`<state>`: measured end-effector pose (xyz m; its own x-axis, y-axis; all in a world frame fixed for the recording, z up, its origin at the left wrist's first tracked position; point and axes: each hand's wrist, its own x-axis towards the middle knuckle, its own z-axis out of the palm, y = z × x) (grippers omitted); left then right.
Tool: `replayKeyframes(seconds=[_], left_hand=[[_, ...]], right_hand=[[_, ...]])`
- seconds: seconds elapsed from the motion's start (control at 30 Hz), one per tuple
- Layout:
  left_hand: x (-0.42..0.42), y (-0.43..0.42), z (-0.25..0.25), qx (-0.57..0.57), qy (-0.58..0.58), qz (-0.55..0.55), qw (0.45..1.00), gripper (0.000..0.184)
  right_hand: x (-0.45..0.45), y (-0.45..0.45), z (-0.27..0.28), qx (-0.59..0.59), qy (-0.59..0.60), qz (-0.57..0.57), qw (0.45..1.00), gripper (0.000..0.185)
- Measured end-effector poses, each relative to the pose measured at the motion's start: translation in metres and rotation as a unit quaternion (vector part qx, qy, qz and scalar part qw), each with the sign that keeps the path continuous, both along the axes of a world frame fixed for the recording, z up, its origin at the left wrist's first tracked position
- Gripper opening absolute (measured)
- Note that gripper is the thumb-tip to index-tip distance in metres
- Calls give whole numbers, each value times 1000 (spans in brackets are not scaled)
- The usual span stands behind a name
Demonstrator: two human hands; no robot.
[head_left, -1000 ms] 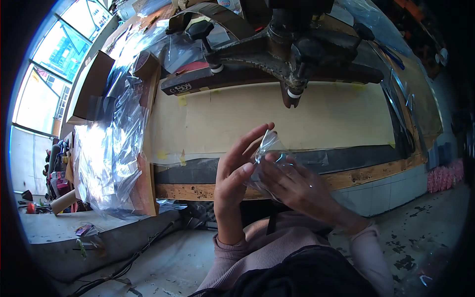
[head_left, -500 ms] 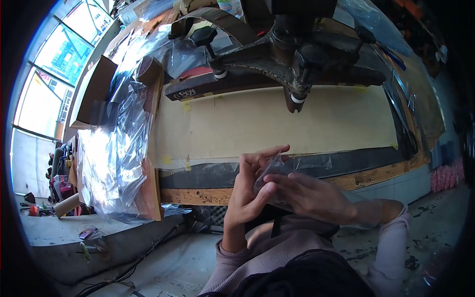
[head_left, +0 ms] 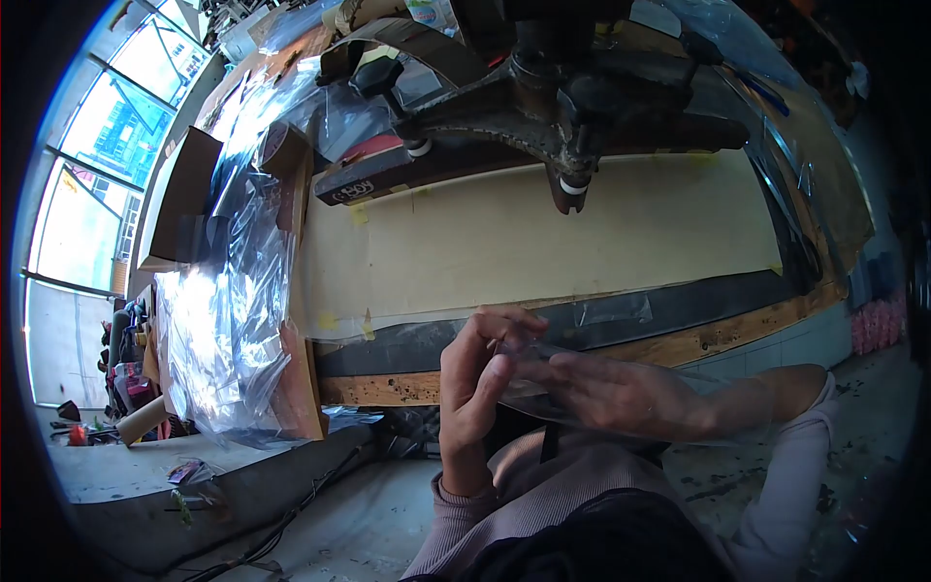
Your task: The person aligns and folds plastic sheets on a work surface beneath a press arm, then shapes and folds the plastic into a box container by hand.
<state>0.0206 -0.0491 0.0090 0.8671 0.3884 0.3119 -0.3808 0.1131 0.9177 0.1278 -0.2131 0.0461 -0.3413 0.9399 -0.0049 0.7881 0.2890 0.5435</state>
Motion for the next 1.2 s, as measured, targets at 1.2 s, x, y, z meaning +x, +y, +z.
replayKeyframes(seconds=[1.2], left_hand=[[13,-4,39,150,89,235,956,11]], right_hand=[[123,-109,11,59,455,-311,832,38]])
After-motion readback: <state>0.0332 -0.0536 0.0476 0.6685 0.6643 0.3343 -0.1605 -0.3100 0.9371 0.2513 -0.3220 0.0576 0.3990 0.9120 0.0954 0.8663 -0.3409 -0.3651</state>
